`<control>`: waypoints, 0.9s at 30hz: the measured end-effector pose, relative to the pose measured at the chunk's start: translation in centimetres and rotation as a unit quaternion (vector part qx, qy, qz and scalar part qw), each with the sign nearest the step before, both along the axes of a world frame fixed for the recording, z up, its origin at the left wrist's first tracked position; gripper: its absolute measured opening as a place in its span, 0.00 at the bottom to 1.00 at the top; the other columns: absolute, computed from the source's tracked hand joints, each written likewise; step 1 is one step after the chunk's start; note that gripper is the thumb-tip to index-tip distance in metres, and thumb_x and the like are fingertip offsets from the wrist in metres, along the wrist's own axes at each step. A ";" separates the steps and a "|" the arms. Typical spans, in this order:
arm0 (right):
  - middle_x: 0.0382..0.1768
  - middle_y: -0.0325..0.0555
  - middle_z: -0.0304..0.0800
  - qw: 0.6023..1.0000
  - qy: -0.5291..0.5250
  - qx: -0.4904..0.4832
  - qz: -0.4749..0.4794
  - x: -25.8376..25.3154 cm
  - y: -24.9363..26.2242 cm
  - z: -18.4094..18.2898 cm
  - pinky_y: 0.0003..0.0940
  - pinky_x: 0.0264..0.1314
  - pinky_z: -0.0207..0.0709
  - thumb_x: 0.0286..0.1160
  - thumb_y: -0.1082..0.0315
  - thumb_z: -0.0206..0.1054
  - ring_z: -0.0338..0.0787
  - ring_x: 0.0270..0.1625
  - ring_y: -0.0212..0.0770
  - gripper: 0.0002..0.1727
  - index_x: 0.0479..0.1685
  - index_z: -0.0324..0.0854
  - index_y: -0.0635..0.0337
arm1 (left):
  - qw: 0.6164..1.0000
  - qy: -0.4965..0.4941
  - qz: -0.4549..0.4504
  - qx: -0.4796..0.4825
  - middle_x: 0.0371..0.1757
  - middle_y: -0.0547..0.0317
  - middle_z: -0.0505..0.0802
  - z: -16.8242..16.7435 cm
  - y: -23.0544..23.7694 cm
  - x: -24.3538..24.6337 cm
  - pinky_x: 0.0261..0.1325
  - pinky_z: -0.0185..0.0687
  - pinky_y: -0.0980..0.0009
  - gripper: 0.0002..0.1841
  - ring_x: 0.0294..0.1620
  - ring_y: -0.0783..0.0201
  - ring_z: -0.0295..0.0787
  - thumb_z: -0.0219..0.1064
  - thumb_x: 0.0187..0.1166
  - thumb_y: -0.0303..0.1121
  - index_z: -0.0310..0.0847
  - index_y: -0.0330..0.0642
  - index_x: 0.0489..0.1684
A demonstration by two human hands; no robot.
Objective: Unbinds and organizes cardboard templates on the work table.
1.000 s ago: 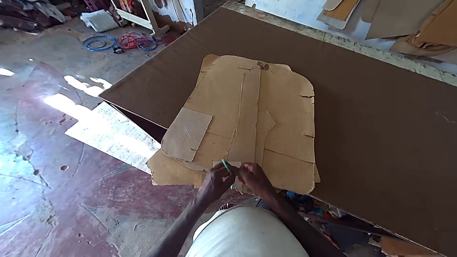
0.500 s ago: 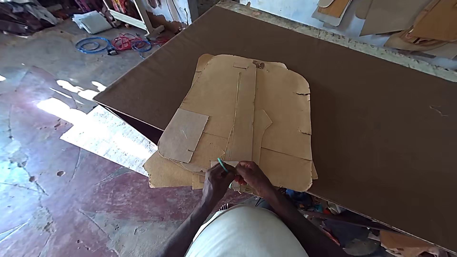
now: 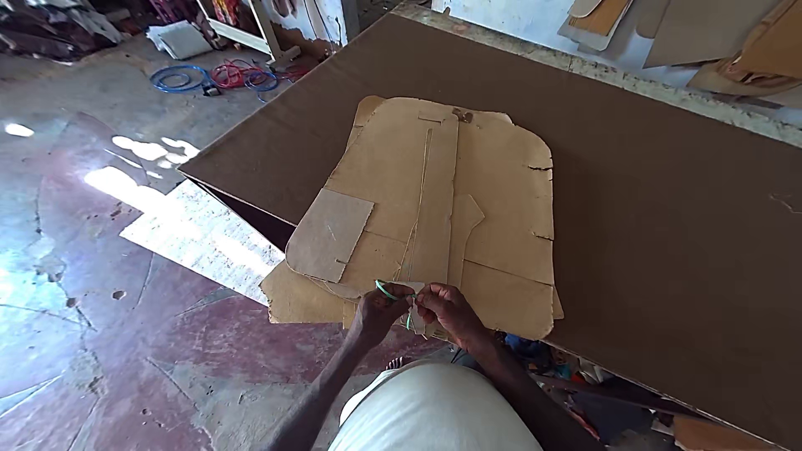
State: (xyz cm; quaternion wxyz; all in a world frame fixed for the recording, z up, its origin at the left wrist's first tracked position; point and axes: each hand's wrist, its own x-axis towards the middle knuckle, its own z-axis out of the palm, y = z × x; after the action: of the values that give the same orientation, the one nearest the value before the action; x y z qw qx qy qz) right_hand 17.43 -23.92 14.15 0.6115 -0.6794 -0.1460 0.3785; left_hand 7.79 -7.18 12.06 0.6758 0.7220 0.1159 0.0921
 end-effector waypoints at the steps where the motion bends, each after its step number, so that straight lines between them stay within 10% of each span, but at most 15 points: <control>1: 0.29 0.46 0.85 1.000 -0.015 0.002 0.003 -0.1 0.0 0.0 0.29 0.34 0.80 0.87 0.66 0.60 0.83 0.29 0.36 0.11 0.41 0.83 0.63 | 1.000 0.009 -0.010 0.014 0.37 0.59 0.95 0.4 0.3 0.0 0.38 0.89 0.68 0.08 0.31 0.64 0.90 0.70 0.81 0.29 0.90 0.44 0.52; 9: 0.25 0.43 0.85 0.981 -0.191 -0.028 0.028 -0.2 -0.1 -0.7 0.32 0.27 0.77 0.86 0.66 0.60 0.82 0.25 0.37 0.11 0.41 0.85 0.61 | 1.000 0.003 -0.029 -0.004 0.37 0.56 0.95 0.4 0.4 0.5 0.39 0.90 0.67 0.06 0.31 0.62 0.91 0.73 0.78 0.29 0.92 0.42 0.47; 14: 0.34 0.46 0.91 0.984 -0.168 -0.039 0.039 0.1 0.0 -1.1 0.35 0.42 0.88 0.88 0.66 0.61 0.91 0.34 0.38 0.11 0.47 0.86 0.63 | 0.998 0.024 -0.028 0.048 0.39 0.59 0.95 0.1 1.1 0.7 0.41 0.92 0.66 0.06 0.33 0.64 0.92 0.74 0.77 0.26 0.91 0.43 0.47; 27: 0.30 0.47 0.91 0.988 -0.152 -0.008 0.007 0.2 -0.2 -1.5 0.33 0.37 0.87 0.85 0.69 0.64 0.90 0.29 0.38 0.09 0.42 0.86 0.65 | 0.997 -0.010 -0.043 0.061 0.42 0.61 0.93 -0.4 0.8 0.8 0.42 0.91 0.67 0.06 0.36 0.65 0.91 0.74 0.76 0.29 0.93 0.46 0.46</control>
State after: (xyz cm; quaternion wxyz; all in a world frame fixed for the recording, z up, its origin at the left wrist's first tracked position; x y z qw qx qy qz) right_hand 17.65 -24.13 12.69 0.5740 -0.7327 -0.2394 0.2764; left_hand 8.60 -6.40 11.63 0.6350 0.7652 0.0727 0.0771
